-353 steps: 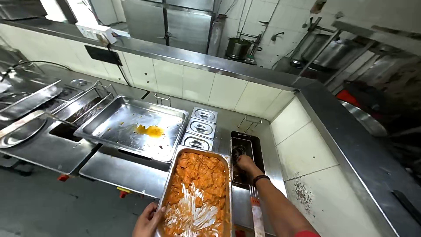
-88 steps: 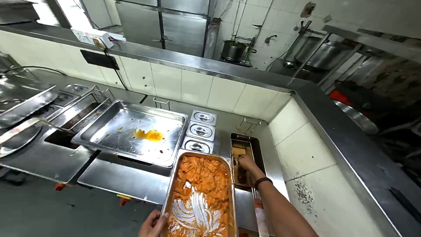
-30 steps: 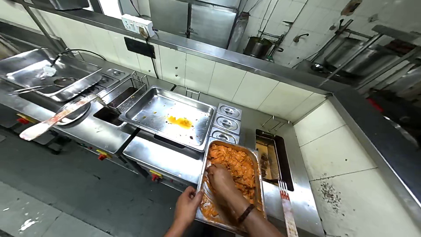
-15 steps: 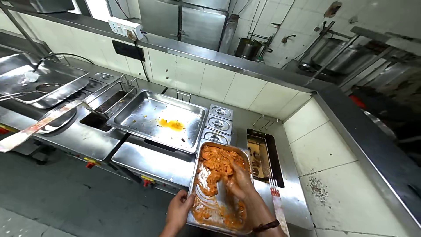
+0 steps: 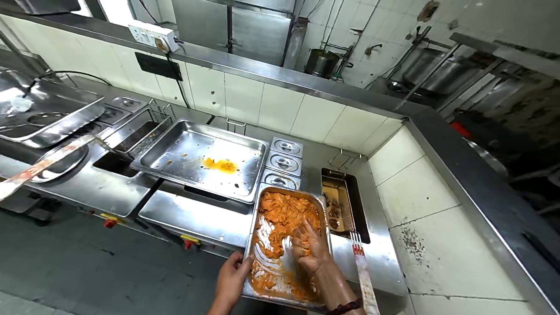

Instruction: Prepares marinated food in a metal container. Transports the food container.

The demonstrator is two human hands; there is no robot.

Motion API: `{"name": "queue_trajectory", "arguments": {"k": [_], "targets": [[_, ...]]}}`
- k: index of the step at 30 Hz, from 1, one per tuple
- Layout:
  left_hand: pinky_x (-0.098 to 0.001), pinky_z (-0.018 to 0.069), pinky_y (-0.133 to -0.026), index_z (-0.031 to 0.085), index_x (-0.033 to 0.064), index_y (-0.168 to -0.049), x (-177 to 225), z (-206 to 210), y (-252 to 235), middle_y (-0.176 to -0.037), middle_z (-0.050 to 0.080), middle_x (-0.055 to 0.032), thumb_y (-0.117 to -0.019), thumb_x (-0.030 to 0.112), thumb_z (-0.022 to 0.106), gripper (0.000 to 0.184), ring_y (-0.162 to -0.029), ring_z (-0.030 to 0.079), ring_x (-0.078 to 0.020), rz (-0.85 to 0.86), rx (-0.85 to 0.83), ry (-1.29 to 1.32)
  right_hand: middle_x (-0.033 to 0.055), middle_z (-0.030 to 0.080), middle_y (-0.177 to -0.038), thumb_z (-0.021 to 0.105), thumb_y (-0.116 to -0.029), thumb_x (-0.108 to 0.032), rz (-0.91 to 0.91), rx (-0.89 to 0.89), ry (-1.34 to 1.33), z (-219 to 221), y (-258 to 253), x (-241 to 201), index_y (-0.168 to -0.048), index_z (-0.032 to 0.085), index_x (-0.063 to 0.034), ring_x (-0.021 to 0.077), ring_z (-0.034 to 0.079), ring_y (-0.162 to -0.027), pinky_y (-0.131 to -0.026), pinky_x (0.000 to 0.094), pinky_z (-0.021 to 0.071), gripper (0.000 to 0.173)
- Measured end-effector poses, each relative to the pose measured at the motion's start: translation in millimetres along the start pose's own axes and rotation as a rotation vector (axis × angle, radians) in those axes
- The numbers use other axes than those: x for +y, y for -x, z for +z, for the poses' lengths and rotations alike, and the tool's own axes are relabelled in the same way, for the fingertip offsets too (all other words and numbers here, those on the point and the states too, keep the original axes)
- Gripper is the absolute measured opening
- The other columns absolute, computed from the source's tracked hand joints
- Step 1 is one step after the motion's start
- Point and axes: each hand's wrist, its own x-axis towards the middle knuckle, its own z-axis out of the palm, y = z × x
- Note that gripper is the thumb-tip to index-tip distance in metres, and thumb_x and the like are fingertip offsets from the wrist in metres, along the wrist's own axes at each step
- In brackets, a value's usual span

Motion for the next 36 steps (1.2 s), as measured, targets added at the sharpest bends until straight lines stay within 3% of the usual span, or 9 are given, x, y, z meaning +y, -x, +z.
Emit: {"name": "queue_trajectory", "arguments": {"k": [3,6,8,12,18,24,28,31,36], "targets": [[-0.0406,0.0543,-0.065,0.067,0.0132,-0.088,0,0,0,-0.07,0.062,-0.001,-0.0874,0.056,0.066,0.043,-0.065,0.062,-0.0164,0.004,-0.003,0.004,-0.0018,0.046,-0.057,0.046,-0.1081,-0.04,-0.089,0.258,0.011,8,0,3,-0.081,0.048,-0.0163,0.0076,0.044,-0.041,-0.037,0.0221,0.0394,0.036],[-0.0429,0.0545,-0.066,0.067,0.0113,-0.089,0,0,0,-0.069,0.062,-0.0023,-0.0885,0.056,0.066,0.045,-0.065,0.062,-0.0178,0.018,-0.01,-0.003,0.0146,0.062,-0.102,0.043,-0.1065,-0.024,-0.072,0.198,-0.02,10,12,-3,-0.12,0.05,-0.007,0.0258,0.065,-0.086,-0.074,0.0429,0.0586,0.023],[-0.0431,0.0551,-0.067,0.067,0.0111,-0.089,-2,0,-1,-0.071,0.063,-0.0026,-0.089,0.055,0.065,0.044,-0.067,0.063,-0.0179,0.019,-0.01,-0.008,0.0159,0.065,-0.1,0.045,-0.1047,-0.013,-0.083,0.161,0.002,11,20,-6,-0.117,0.053,-0.0025,0.0237,0.068,-0.084,-0.072,0.0374,0.0606,0.018],[-0.0429,0.0549,-0.067,0.067,0.0115,-0.089,-6,1,-2,-0.072,0.063,-0.0028,-0.0883,0.057,0.066,0.045,-0.067,0.063,-0.0178,0.022,0.0,0.003,-0.0002,0.055,-0.063,0.042,-0.1071,-0.04,0.044,0.014,-0.141,3,23,-8,-0.09,0.057,-0.012,0.0045,0.047,-0.04,-0.035,0.0159,0.0405,0.036],[-0.042,0.0561,-0.067,0.066,0.0103,-0.088,-5,2,-2,-0.072,0.064,-0.0038,-0.0888,0.054,0.067,0.043,-0.068,0.065,-0.018,0.022,-0.009,0.051,-0.0011,0.052,-0.061,0.047,-0.1052,-0.039,0.004,-0.021,-0.384,5,21,6,-0.07,0.05,-0.0172,0.0098,0.054,-0.049,-0.045,0.0221,0.0486,0.041],[-0.041,0.0563,-0.067,0.064,0.008,-0.088,0,3,2,-0.073,0.064,-0.0053,-0.0915,0.046,0.067,0.038,-0.069,0.065,-0.0181,0.041,-0.026,0.12,-0.0042,0.042,-0.049,0.041,-0.1071,-0.041,0.008,-0.062,-0.295,2,28,-2,-0.061,0.047,-0.0168,0.0041,0.039,-0.035,-0.033,0.0172,0.0332,0.052],[-0.0407,0.0579,-0.069,0.065,0.0072,-0.089,3,3,4,-0.076,0.066,-0.0063,-0.0938,0.041,0.067,0.034,-0.071,0.066,-0.0183,0.034,-0.029,0.149,-0.0031,0.043,-0.052,0.04,-0.108,-0.044,-0.039,0.158,-0.121,-1,29,-16,-0.07,0.045,-0.0183,0.0065,0.04,-0.038,-0.036,0.0205,0.0351,0.046],[-0.0417,0.0581,-0.071,0.065,0.0059,-0.091,7,3,8,-0.077,0.067,-0.0067,-0.0942,0.039,0.066,0.033,-0.072,0.067,-0.0183,0.026,-0.024,0.14,0.0097,0.064,-0.095,0.036,-0.1086,-0.047,-0.057,0.154,0.06,-7,35,-48,-0.117,0.054,-0.0121,0.0223,0.064,-0.079,-0.067,0.0416,0.0565,0.041],[-0.0441,0.0572,-0.076,0.065,-0.0013,-0.097,7,1,7,-0.082,0.067,-0.0111,-0.0978,0.032,0.064,0.034,-0.076,0.066,-0.0201,0.033,-0.025,0.113,0.0171,0.066,-0.106,0.051,-0.0973,0.002,-0.335,0.197,0.5,-23,16,-123,-0.121,0.056,0.0053,0.0246,0.068,-0.09,-0.08,0.0394,0.0603,0.024]]}}
